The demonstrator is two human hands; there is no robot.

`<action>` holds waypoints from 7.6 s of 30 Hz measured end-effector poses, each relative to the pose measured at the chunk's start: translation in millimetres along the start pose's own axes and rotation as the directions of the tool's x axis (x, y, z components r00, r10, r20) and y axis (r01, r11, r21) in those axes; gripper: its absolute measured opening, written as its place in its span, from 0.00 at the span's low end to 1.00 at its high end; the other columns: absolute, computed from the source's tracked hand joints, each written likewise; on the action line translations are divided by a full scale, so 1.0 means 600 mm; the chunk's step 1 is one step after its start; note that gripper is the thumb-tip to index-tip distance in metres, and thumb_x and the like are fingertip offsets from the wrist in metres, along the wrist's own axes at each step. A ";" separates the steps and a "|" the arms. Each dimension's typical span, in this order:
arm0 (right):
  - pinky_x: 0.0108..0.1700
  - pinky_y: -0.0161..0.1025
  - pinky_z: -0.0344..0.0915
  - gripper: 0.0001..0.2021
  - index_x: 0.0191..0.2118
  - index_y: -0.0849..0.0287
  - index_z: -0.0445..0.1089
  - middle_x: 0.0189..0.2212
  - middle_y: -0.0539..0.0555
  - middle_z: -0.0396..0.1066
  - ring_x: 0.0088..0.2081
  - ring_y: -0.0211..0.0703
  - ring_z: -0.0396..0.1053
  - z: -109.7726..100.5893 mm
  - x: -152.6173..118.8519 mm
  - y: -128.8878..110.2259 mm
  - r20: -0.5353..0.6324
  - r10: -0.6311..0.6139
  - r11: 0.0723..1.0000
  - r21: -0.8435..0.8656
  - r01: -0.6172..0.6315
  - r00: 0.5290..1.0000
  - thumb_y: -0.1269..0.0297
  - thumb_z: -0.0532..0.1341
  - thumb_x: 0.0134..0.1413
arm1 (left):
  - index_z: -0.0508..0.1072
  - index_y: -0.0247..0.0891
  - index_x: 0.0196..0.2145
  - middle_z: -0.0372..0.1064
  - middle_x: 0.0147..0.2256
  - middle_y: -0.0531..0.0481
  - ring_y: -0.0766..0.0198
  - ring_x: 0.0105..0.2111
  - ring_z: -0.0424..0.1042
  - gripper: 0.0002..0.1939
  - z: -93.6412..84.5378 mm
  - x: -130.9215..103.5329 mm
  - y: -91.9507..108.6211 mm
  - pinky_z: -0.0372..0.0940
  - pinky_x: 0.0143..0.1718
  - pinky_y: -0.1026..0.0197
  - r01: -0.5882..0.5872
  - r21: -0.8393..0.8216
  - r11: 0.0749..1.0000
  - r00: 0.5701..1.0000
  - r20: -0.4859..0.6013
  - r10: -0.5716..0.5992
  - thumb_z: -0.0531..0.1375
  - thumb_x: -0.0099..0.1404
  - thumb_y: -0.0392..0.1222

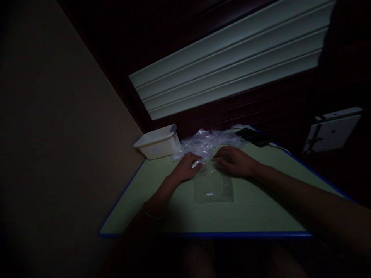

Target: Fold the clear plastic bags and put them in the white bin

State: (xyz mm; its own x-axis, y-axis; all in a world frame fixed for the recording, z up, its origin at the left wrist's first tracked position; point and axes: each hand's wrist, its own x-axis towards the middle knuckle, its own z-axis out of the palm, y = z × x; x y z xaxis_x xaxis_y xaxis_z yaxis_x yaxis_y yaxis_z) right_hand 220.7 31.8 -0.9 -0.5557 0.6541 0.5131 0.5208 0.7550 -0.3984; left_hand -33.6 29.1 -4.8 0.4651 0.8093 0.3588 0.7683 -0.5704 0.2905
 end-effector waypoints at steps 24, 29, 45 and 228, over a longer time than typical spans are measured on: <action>0.53 0.48 0.65 0.14 0.44 0.59 0.76 0.46 0.60 0.74 0.49 0.51 0.70 0.010 -0.007 -0.019 0.191 -0.178 0.973 0.178 0.144 0.965 0.59 0.59 0.58 | 0.74 0.36 0.50 0.73 0.47 0.46 0.58 0.48 0.67 0.18 0.009 0.010 0.003 0.61 0.54 0.56 0.088 -0.123 0.989 0.991 -0.085 -0.099 0.55 0.63 0.37; 0.52 0.48 0.66 0.14 0.45 0.57 0.76 0.46 0.58 0.74 0.49 0.50 0.70 0.008 -0.006 -0.019 0.156 -0.154 0.971 0.206 0.120 0.976 0.59 0.58 0.58 | 0.75 0.35 0.48 0.73 0.46 0.45 0.59 0.46 0.69 0.16 0.011 0.014 0.000 0.62 0.53 0.57 0.089 -0.200 0.976 0.988 -0.109 -0.113 0.55 0.64 0.37; 0.51 0.45 0.65 0.13 0.43 0.58 0.75 0.43 0.58 0.74 0.46 0.50 0.71 0.002 -0.003 -0.016 0.060 -0.082 0.975 0.212 0.068 0.995 0.59 0.58 0.57 | 0.79 0.37 0.42 0.76 0.37 0.48 0.67 0.29 0.68 0.13 -0.004 0.014 0.014 0.64 0.36 0.64 0.096 -0.370 0.924 0.986 -0.094 -0.140 0.56 0.64 0.39; 0.56 0.49 0.63 0.18 0.53 0.55 0.71 0.51 0.59 0.71 0.54 0.50 0.66 0.014 -0.010 -0.048 0.208 -0.325 0.927 0.261 0.268 0.923 0.59 0.60 0.59 | 0.73 0.32 0.33 0.72 0.31 0.48 0.66 0.31 0.69 0.09 -0.022 0.010 -0.033 0.62 0.34 0.64 0.138 -0.447 0.884 0.990 0.080 -0.115 0.59 0.60 0.43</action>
State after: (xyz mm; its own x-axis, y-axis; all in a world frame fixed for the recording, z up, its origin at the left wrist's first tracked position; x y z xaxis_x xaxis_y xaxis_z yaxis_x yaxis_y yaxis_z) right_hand 203.4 6.4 1.3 -0.8165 0.3678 0.4451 0.1652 0.8874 -0.4304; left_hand -51.9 43.7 3.3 0.4077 0.8780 0.2509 0.5468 -0.4548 0.7029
